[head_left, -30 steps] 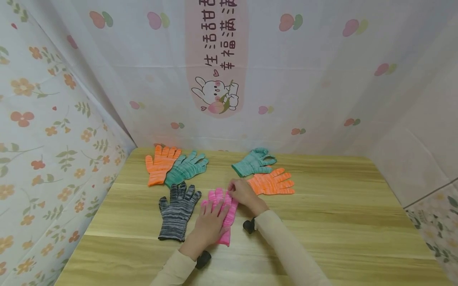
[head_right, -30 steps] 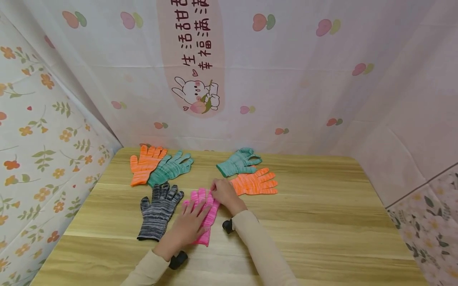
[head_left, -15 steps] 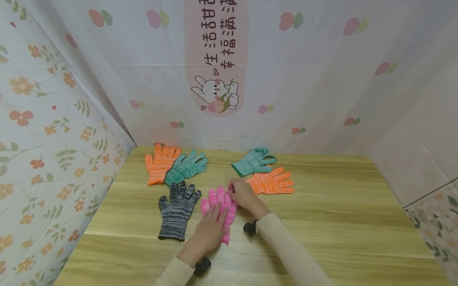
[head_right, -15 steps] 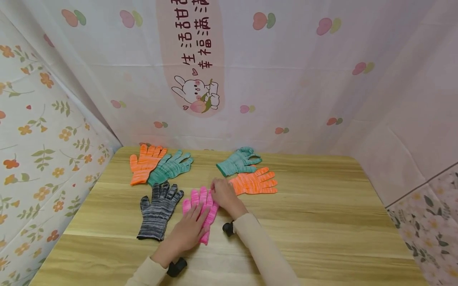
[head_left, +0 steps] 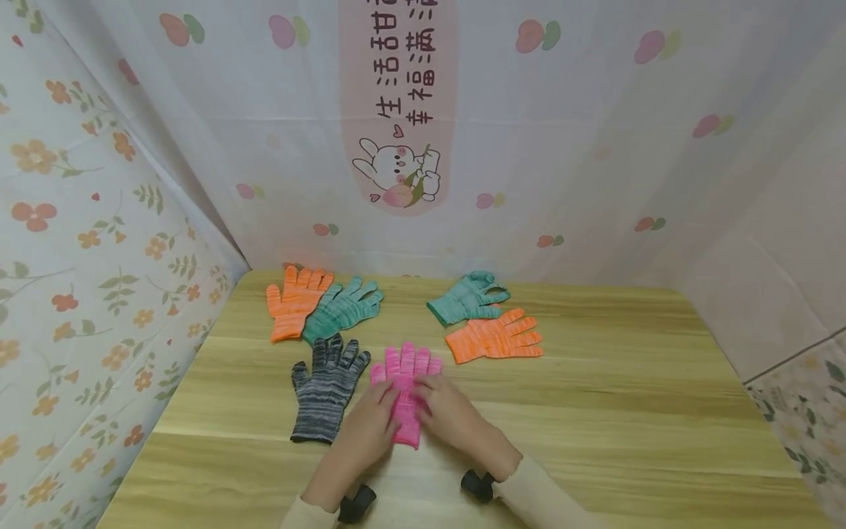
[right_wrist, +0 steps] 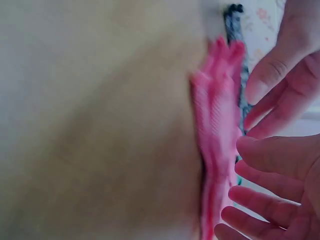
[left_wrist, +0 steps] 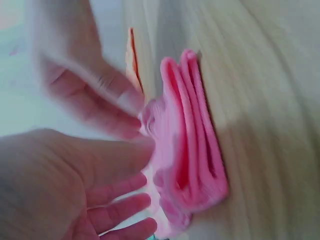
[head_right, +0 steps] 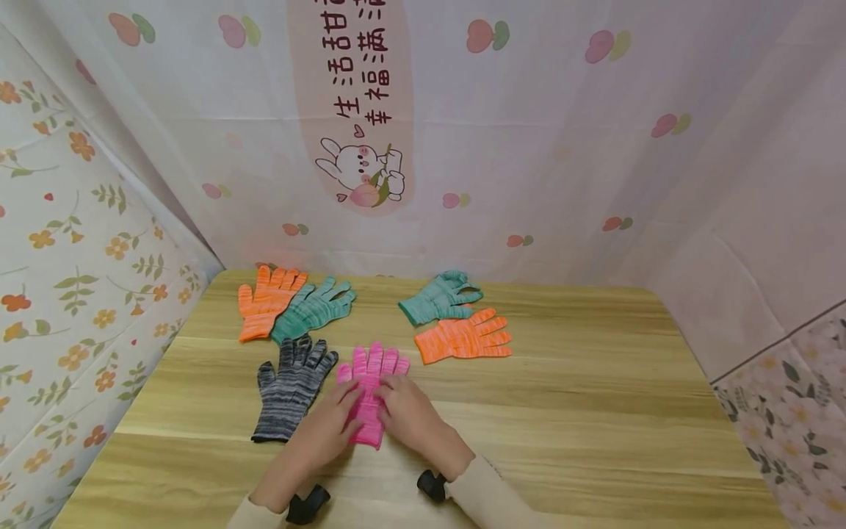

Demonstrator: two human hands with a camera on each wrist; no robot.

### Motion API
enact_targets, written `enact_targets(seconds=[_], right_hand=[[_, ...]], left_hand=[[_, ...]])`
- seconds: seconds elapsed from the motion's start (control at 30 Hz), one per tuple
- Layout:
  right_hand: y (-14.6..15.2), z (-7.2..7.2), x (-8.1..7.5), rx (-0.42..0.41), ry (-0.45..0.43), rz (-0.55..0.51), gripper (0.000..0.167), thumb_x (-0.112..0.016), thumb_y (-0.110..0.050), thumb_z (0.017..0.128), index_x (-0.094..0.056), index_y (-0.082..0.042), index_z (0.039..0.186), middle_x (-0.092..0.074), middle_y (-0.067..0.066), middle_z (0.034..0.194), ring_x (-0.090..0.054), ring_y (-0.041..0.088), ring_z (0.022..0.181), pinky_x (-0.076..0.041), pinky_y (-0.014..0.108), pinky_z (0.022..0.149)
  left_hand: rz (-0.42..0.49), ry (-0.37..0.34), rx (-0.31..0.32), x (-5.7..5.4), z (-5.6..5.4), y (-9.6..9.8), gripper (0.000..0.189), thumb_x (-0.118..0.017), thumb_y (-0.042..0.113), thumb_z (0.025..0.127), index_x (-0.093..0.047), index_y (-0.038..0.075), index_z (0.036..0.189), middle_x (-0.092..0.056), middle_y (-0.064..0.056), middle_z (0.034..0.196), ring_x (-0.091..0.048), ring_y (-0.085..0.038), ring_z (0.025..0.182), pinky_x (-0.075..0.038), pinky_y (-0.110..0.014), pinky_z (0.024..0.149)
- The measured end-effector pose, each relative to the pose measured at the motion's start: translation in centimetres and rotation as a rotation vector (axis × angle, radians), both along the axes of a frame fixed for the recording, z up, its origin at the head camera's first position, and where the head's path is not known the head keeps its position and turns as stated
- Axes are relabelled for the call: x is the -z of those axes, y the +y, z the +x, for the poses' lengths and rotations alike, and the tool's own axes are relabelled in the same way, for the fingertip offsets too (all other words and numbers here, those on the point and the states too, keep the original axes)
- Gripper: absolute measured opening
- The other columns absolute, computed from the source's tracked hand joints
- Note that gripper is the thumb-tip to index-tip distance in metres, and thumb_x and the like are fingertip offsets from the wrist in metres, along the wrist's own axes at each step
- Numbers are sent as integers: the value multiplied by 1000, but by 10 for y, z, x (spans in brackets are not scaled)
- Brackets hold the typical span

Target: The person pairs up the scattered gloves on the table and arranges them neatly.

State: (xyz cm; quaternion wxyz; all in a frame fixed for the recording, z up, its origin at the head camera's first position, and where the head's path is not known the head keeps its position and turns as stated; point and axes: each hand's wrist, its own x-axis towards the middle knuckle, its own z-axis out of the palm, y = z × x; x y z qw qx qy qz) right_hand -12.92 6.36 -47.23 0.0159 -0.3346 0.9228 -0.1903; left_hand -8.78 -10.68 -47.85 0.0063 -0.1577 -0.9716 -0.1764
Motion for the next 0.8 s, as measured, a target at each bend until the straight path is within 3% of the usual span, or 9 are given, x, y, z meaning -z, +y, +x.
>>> enact_targets(seconds=[0.13,0.3,0.43,0.57,0.7,0.8], right_hand=[[2,9,6,-14,-28,2,27,-61,-16,89,-66,-3,112,-55,13,128,-50,25,118,-43,37,100],[1,10,8,7,-63,-2,27,-58,-15,90,-66,-4,114,-53,13,132,-48,25,121,-42,38,102],[0,11,7,8,-93,-7,27,-57,-11,90,-65,-3,114,-52,15,133,-47,28,124,-41,39,103],[4,8,4,7,-157,-76,29,-54,-9,91,-63,0,117,-50,19,134,-45,34,125,-40,45,103],[15,-3,1,80,-145,-179,29,-54,-6,90,-61,6,115,-50,25,131,-44,41,123,-39,53,100],[25,-16,0,180,-114,-217,29,-56,-5,89,-61,9,114,-49,28,129,-43,44,123,-38,54,100]], left_hand=[[44,-45,-56,2,6,-9,49,-65,16,86,-52,-4,129,-47,-18,137,-46,-33,126,-41,-44,102],[109,-61,-46,9,4,-20,43,-58,11,89,-52,-1,130,-47,-16,137,-46,-34,126,-41,-46,101],[89,-32,-39,9,1,-21,37,-54,8,91,-55,1,128,-49,-15,135,-47,-34,124,-41,-46,101],[50,-52,-30,5,1,-20,35,-52,11,93,-56,0,126,-48,-16,137,-46,-34,125,-40,-46,102],[48,-91,-30,-1,0,-20,35,-53,13,93,-57,0,125,-47,-17,137,-45,-35,126,-40,-47,102],[58,-92,-42,-5,-2,-17,35,-55,12,92,-58,-1,124,-49,-17,135,-47,-35,124,-40,-47,103]])
